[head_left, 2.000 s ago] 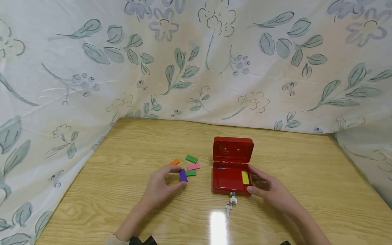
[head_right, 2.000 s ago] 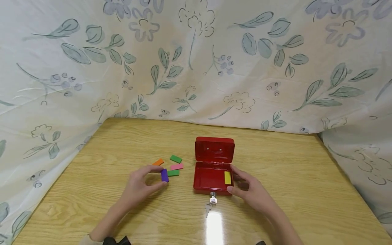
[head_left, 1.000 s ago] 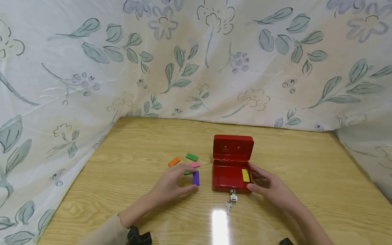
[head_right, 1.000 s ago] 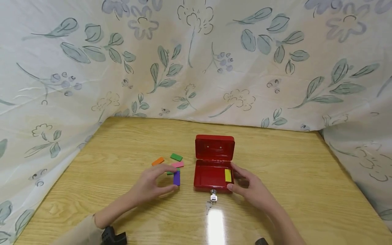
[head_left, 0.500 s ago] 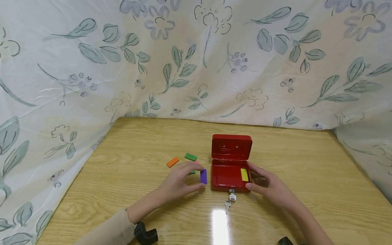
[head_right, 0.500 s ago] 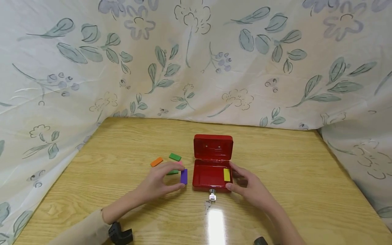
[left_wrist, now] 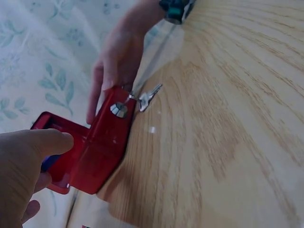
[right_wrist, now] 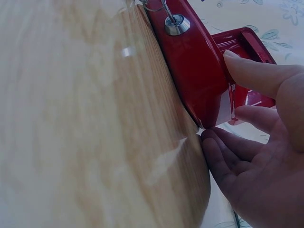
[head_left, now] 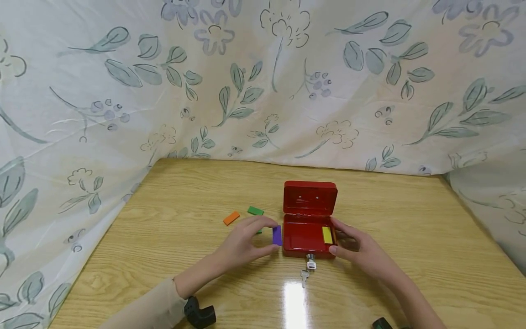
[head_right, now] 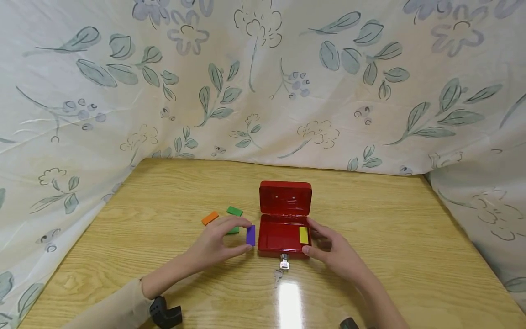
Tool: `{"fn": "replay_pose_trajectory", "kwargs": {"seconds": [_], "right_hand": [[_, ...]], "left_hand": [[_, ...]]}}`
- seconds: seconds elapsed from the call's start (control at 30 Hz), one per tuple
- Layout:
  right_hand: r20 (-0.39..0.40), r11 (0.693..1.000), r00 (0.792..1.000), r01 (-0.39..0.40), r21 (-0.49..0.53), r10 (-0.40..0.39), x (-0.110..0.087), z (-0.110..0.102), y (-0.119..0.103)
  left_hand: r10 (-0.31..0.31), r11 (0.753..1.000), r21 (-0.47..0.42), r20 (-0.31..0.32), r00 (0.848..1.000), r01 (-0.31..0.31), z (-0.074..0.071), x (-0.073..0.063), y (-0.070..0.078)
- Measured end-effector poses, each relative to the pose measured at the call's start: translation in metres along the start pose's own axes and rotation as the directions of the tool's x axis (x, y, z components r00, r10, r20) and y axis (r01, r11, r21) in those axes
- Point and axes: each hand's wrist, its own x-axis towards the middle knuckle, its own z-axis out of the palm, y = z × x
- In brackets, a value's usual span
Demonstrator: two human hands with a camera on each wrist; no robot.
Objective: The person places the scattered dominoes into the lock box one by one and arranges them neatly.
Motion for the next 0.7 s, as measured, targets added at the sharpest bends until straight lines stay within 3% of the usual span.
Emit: {"fn": "replay_pose_trajectory", "kwargs": {"seconds": [0.33, 0.7], "right_hand": [[0.000, 1.000, 1.000, -0.007, 0.010, 0.007, 0.0001, 0.0004, -0.0036], [0.004, 0.999, 1.000, 0.021, 0.030, -0.021, -0.0016, -0.0011, -0.0059]], "left_hand": [[0.013, 1.000, -0.020, 0.001, 1.000, -0.013, 0.0034, 0.0064, 0.0014], [-0.025, 1.000, -0.006, 0.021, 0.999, 0.025, 0.0056, 0.0102, 0.0029]]}}
